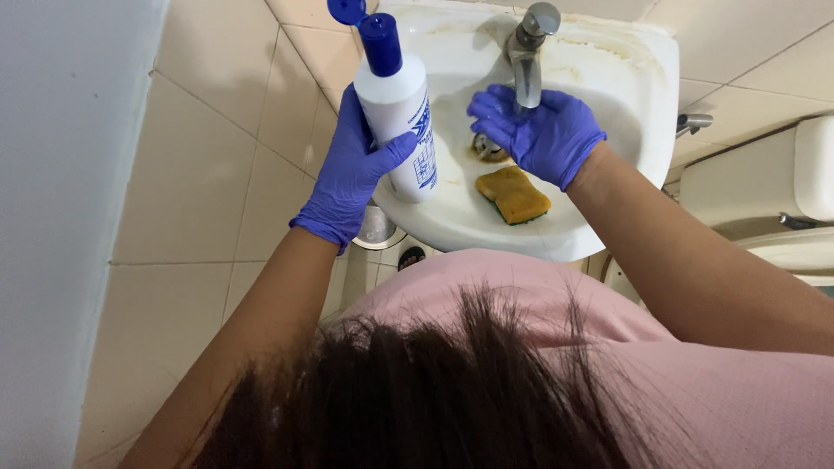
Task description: The person applies cleaning liquid to a sponge and scrubs a dirty bathroom sink basin, faucet, and drain area. They repeatedly apply more liquid and continue scrubbing until the sink surface appears cleaner.
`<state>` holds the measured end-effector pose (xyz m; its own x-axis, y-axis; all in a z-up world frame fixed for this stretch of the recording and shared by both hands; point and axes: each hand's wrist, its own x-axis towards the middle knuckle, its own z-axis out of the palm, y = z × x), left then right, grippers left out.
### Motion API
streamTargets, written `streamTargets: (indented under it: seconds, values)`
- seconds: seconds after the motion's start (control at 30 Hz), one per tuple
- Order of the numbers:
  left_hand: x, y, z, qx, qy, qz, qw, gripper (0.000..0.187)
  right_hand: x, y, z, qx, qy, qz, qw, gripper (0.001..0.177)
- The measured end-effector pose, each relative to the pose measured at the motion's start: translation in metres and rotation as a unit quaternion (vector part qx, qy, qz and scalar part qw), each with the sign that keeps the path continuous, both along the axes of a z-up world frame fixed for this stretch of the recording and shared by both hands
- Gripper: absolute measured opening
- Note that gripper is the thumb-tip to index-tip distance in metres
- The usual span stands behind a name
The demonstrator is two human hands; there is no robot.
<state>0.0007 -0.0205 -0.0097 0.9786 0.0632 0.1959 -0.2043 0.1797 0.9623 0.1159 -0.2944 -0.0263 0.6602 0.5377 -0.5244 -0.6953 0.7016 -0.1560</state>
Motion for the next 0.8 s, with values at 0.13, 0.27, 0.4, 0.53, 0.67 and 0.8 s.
streamTargets:
  seconds: [0.13,0.27,0.4,0.53,0.67,0.8]
  values:
    - [-0.004,-0.001,0.012,0.011,0.004,-0.005,1.000,0.071,0.012,-0.005,-0.017,-0.095,0.019,0.028,0.995,0.033]
    - [-0.007,-0.002,0.018,0.025,0.011,-0.004,1.000,0.069,0.019,-0.014,-0.068,-0.216,-0.022,0.022,0.976,0.037]
    - [0.003,0.002,-0.016,0.032,-0.036,-0.001,0.999,0.075,-0.038,0.003,-0.055,-0.711,-0.293,0.428,0.475,0.040]
    - [-0.007,-0.005,0.011,0.022,0.010,-0.012,1.000,0.070,-0.072,0.019,-0.030,-0.611,-0.387,0.593,0.354,0.073]
    - [-0.001,-0.006,0.004,0.018,-0.015,-0.021,1.000,0.067,-0.052,0.004,-0.007,-0.687,-0.315,0.549,0.355,0.074]
    - [-0.009,-0.004,0.005,0.015,-0.009,-0.023,1.000,0.072,-0.037,-0.037,-0.073,-0.779,-0.444,0.442,-0.020,0.076]
